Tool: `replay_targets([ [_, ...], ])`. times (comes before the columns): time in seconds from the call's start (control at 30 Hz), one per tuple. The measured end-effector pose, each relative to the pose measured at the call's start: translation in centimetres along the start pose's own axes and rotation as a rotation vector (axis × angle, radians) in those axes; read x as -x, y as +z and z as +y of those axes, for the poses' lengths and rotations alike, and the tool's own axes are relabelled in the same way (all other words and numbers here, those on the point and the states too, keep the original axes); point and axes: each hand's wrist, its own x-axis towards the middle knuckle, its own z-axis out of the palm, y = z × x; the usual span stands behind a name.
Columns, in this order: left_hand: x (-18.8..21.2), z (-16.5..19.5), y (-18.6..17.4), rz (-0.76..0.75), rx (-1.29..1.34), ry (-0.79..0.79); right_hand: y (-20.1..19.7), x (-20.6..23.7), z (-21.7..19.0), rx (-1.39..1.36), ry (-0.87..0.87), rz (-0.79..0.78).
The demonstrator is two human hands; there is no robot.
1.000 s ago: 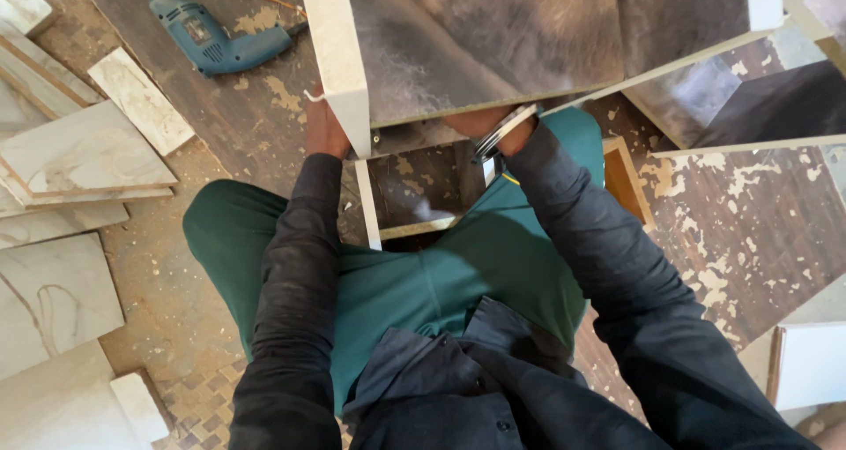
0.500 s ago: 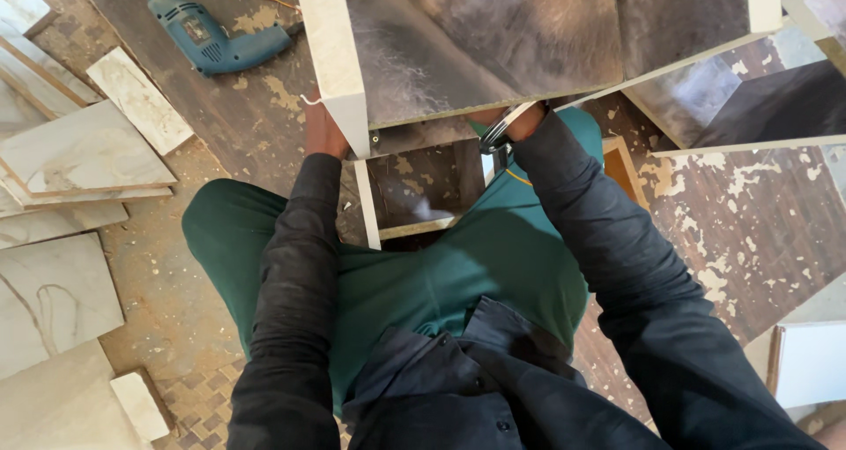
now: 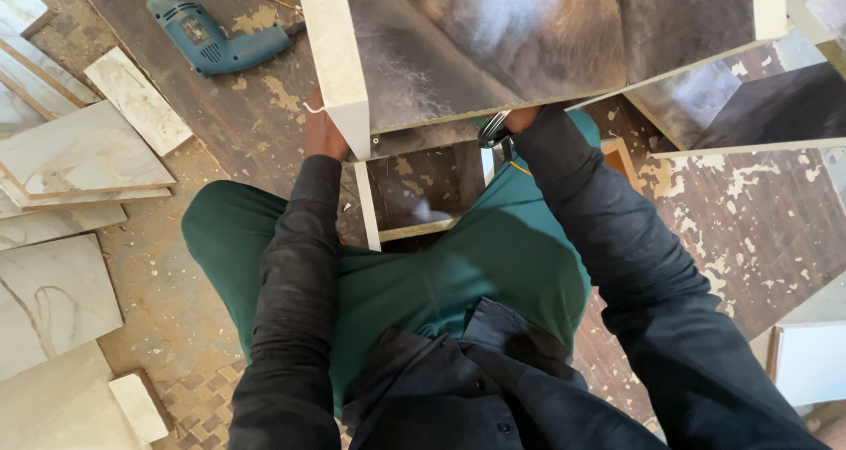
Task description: The person sits on the floor and uses a green corded drill to fasten screws into a wooden cabinet frame. They repeatedly pick up screws, align the drill, and drive the screws into the wood to assemble the furniture.
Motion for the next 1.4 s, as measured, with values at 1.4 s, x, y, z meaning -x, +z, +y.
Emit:
replay_targets([
  [1.4,-1.0,-2.2,2.3,-0.090,0.895,-0.484,-0.4,0.0,1.4,-0.048,0.029,-0.166],
])
